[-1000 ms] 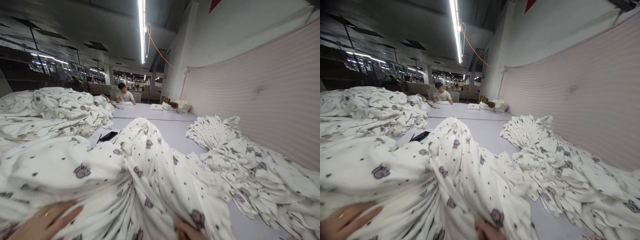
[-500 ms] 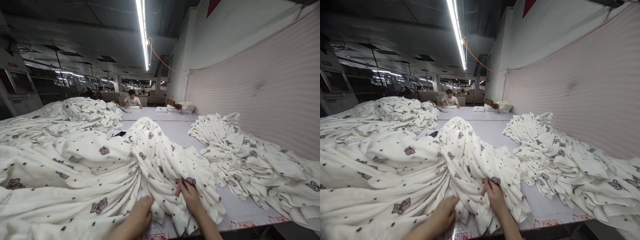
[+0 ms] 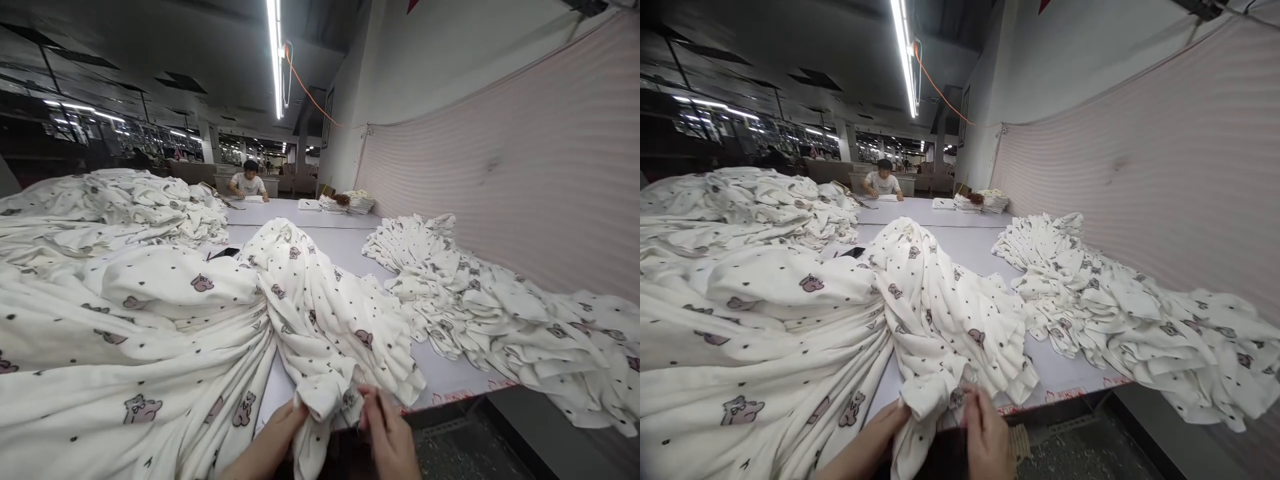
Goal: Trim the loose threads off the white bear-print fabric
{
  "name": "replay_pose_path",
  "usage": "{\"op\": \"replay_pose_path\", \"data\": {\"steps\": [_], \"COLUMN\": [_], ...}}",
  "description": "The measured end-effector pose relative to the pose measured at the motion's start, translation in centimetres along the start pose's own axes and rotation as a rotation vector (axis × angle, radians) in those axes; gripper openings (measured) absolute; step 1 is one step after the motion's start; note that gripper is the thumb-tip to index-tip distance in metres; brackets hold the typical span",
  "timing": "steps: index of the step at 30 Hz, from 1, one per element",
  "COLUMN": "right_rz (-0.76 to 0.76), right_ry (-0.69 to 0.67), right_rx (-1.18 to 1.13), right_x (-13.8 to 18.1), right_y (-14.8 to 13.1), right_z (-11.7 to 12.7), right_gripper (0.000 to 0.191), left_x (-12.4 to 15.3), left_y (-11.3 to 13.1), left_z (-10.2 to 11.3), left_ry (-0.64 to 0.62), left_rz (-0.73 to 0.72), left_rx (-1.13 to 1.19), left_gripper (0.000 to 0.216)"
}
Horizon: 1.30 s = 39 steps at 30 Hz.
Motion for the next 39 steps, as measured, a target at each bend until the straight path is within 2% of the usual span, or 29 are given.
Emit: {"op": "replay_pose_path", "data": {"steps": [3,5,7,10,12,14,16,19,22,26,29,32,35,39], "right_rz": [0.062,0.031,-0.008,-0.021,-0.014,-0.026,-0.042,-0.025,0.056,0.195,0.234,0.276,0.270,0.308], "right_ry": [0.055,0.032,0.020,0.022,0.017,0.005,-0.017,0.014,0.083,0.084,0.091,0.101,0.153,0.067], "right_rx": [-0.088,-0.127,-0.150,-0.155,-0.152,-0.169,-0.206,-0.193,-0.046,0.124,0.120,0.138,0.177,-0.026], "right_x": [2.2,1.6,0.3,-1.0,-1.1,-0.8,-0.3,0.5,1.0,1.3,1.2,0.9,0.5,0.6], "right_y": [-1.3,-1.5,-1.4,-1.4,-1.7,-2.2,-2.6,-2.8,-2.9,-3.4,-3.8,-3.9,-3.6,-3.7], "right_z": [-1.8,-2.6,-2.6,-1.4,-0.8,-0.7,-0.9,-0.8,-0.1,0.9,1.1,1.0,0.9,0.2], "right_gripper": [0.037,0.025,0.023,0.020,0.016,0.013,0.010,0.007,0.009,0.013,0.010,0.008,0.009,0.015], "left_x": [0.9,1.4,1.8,2.3,2.7,2.9,2.7,2.5,2.6,2.9,2.7,1.7,0.5,-0.4], "left_y": [0.5,0.8,1.2,1.6,1.8,1.9,1.8,1.7,1.9,2.1,2.2,1.9,1.2,0.5], "left_z": [-0.9,-1.1,-0.7,0.3,0.5,-0.2,-1.4,-2.7,-2.9,-2.8,-3.0,-3.1,-3.0,-2.7], "left_ry": [-0.007,0.020,0.082,0.261,0.429,0.514,0.476,0.421,0.406,0.373,0.365,0.325,0.236,0.140], "left_rz": [-0.017,-0.077,-0.133,-0.240,-0.384,-0.548,-0.650,-0.700,-0.785,-0.898,-0.854,-0.601,-0.348,-0.223], "left_rx": [-0.114,-0.215,-0.311,-0.574,-0.774,-0.890,-0.921,-0.898,-0.890,-0.918,-0.792,-0.484,-0.148,0.082], "left_gripper": [0.061,0.054,0.047,0.041,0.039,0.046,0.044,0.022,0.022,0.024,0.018,0.005,0.029,0.040]}}
Point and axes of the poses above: each hand's wrist, its own x-axis away from the middle knuckle, its own z-axis out of the back of the hand, y = z × x, the point moved 3 cm from there along -x, towards the middle knuckle, and after that the axes turned 5 degrees about z, right-handed, at the moved point
